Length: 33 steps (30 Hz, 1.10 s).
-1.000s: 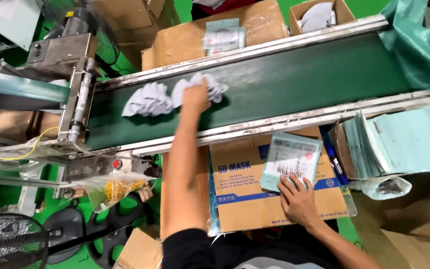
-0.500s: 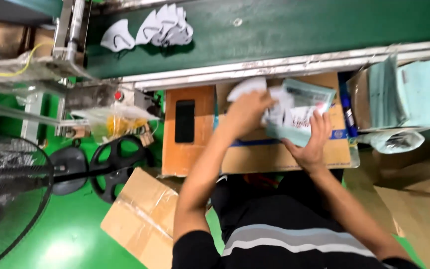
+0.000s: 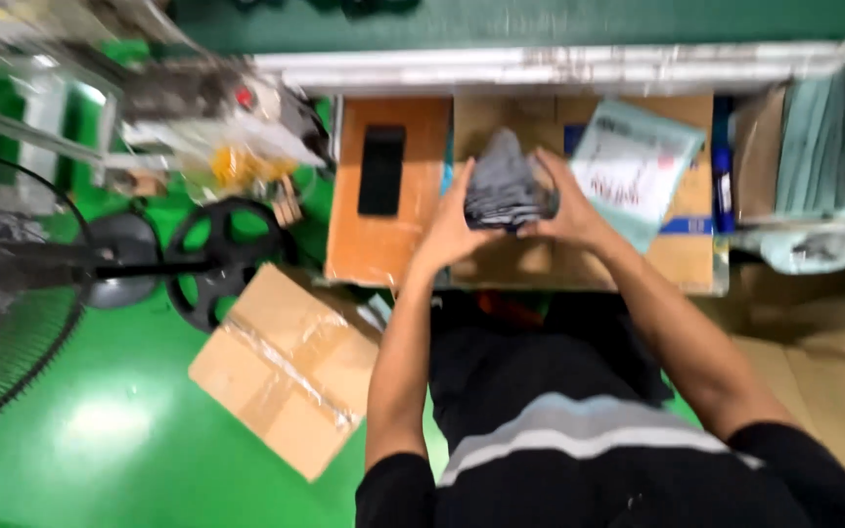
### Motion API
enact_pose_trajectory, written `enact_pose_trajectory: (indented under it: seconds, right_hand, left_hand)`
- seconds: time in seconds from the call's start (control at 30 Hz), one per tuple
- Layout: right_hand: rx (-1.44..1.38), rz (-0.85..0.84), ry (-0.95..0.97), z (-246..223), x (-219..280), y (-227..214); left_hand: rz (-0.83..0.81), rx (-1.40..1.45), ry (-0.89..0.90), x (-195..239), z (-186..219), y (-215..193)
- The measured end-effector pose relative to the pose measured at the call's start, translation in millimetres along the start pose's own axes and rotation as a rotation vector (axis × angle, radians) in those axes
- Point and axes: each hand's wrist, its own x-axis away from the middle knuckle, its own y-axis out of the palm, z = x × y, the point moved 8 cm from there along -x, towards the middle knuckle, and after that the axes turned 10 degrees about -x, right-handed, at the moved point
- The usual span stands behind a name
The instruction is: The recorder takes batches of face masks from a conveyor belt and packs them into plastic bags, then organizes the bags into a box.
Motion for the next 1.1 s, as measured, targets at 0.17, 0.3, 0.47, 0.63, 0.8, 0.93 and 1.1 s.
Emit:
enact_pose_trajectory:
  seconds: [0.17,0.3,0.47,0.63,0.8,0.93,1.1]
  right_hand:
    - [0.017,-0.124,-0.167,10,-3,28]
    - [0.209,0.065,-0.345,-11,-6,19]
    - [0.322,0.054,-0.421,-19,6,23]
    - [0.052,0.007,-0.342,4,5,31]
    - [0.337,0.134,-0.246,-8,34,-13]
    - [0.644,0.307,-0.195,-14,80,-82]
    - [0.785,0.255,-0.154,-7,101,-93]
  left_hand:
    - [0.045,0.087,-0.056,11,-47,42]
    - [0.108,0.0,-0.118,22,-59,54]
    - [0.105,-0.025,-0.117,9,-23,29]
    - [0.161,-0.031,0.115,9,-33,42]
    - [0.167,-0.115,-0.211,12,-56,43]
    - [0.281,0.418,-0.268,29,-76,43]
    - [0.331,1.114,-0.366,38,-74,82]
